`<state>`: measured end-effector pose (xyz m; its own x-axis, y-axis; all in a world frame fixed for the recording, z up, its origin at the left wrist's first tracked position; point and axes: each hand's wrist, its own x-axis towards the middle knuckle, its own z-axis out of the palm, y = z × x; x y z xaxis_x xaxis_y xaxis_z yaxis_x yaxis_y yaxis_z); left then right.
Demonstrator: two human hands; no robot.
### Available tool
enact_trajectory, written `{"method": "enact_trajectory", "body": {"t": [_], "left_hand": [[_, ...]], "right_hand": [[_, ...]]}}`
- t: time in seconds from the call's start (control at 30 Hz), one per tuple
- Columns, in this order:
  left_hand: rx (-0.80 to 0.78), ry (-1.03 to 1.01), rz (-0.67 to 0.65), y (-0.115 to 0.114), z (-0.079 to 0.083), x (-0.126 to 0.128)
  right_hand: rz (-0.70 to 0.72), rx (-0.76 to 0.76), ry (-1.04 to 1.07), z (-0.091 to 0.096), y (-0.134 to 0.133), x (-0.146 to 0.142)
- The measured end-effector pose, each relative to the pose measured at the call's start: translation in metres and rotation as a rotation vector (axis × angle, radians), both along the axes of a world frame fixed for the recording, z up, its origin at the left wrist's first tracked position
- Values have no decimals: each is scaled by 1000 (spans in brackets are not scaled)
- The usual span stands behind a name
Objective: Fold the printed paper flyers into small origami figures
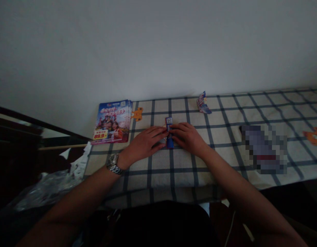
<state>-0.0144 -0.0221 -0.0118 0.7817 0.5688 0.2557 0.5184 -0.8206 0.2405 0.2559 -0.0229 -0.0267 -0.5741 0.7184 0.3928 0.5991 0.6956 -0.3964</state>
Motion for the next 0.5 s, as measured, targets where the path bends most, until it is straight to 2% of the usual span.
{"method": "enact_trajectory", "body": {"t": [0.3,0.5], "left_hand": [[-9,0,12,-1,-1,2],[-28,-8,15,-1,0,2]], "right_hand": [[4,22,-59,11,5,4],[1,11,-74,7,9,0]]}}
